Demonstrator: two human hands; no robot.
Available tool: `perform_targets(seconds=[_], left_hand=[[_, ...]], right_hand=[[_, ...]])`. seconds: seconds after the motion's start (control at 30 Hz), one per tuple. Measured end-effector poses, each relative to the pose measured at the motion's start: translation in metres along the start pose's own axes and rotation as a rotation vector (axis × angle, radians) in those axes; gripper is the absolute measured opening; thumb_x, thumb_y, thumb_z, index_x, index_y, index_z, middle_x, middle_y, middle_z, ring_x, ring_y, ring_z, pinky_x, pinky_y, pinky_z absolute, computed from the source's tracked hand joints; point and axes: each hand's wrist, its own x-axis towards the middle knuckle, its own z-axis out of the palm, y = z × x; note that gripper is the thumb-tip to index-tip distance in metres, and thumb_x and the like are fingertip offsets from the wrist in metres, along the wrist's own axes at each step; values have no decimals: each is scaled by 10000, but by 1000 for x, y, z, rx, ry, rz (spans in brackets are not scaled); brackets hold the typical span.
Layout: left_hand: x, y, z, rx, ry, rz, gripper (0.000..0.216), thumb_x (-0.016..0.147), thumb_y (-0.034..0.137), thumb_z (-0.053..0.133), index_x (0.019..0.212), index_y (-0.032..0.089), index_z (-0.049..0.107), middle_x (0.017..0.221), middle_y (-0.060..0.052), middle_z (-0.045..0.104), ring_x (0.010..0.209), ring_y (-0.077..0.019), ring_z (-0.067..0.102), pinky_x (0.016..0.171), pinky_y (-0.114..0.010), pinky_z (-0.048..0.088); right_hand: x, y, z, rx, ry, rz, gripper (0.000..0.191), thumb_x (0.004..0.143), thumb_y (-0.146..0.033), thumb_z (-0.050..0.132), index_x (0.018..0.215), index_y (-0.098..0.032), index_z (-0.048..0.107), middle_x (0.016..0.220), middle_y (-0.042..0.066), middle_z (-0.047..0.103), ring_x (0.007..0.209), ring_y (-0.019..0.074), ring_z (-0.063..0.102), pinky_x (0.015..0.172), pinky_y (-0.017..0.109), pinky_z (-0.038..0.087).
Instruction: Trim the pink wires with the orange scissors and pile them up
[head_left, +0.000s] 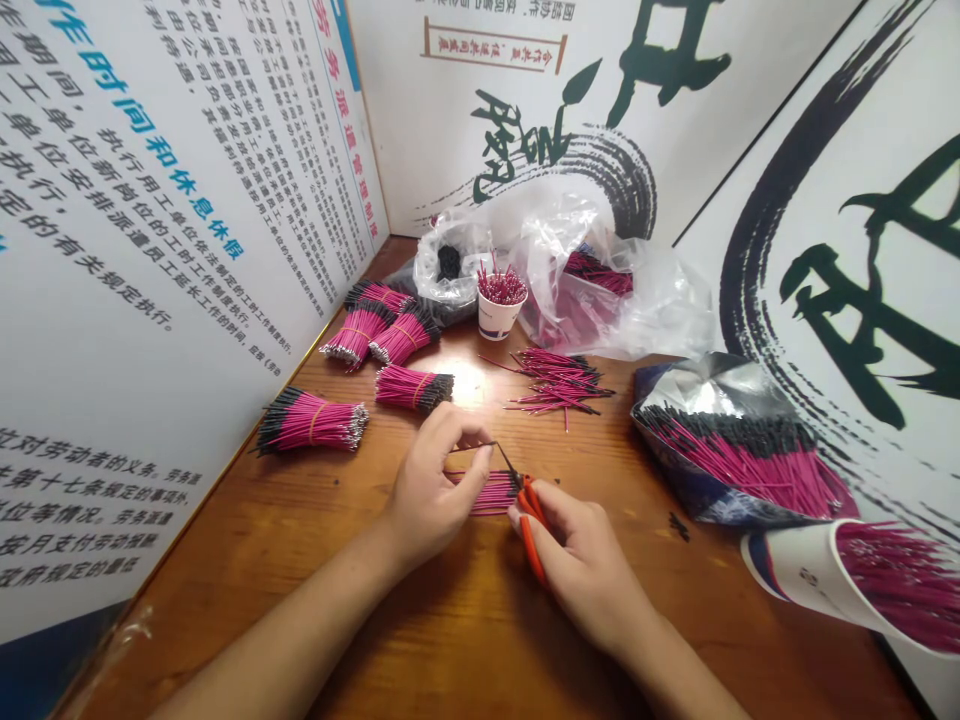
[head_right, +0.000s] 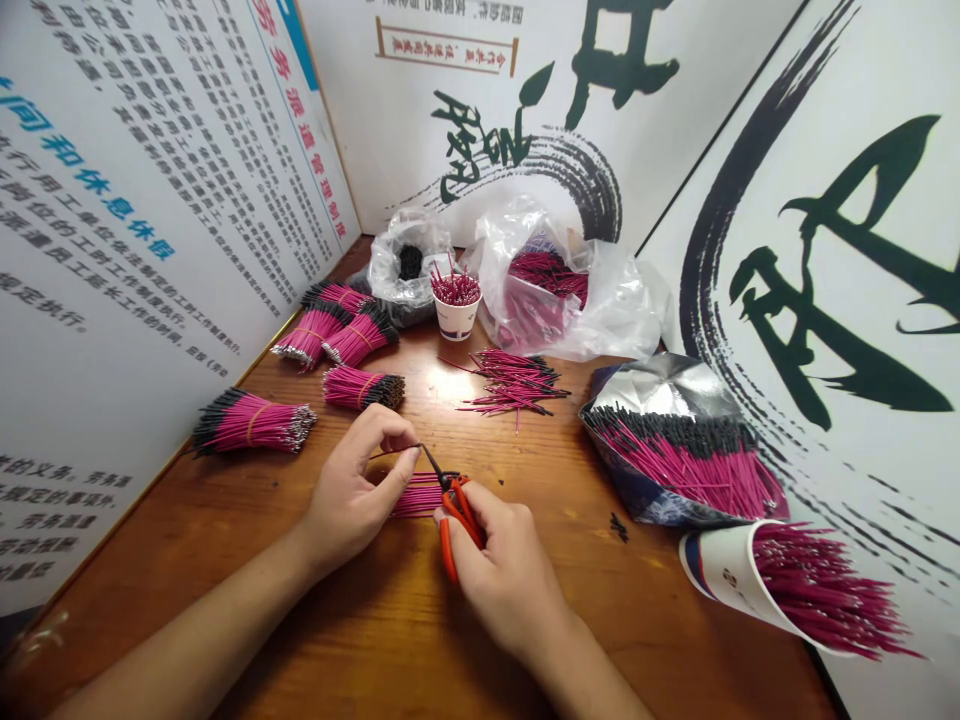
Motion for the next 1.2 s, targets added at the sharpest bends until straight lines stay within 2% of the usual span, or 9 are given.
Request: perform_targets(seconds=[0.87, 1.2], left_hand=[[2, 1, -1, -5, -17, -65, 98, 881, 110, 518, 813, 178, 535, 795, -10, 521, 757, -133, 495, 695, -251, 420], [1, 0, -1, -15, -13, -74, 91, 883, 119, 521, 816, 179, 534, 797, -8, 516, 759, -134, 495, 698, -256, 421]], right_hand=[[1, 1, -3, -8, 12, 21, 224, 943, -237, 466, 723, -196, 460, 645, -40, 460, 595, 109, 391, 559, 234, 292], [0, -1, -2, -19, -9, 26, 251, 951, -285, 493, 719, -192, 468, 628, -38, 484, 575, 106, 402, 533, 226, 294]])
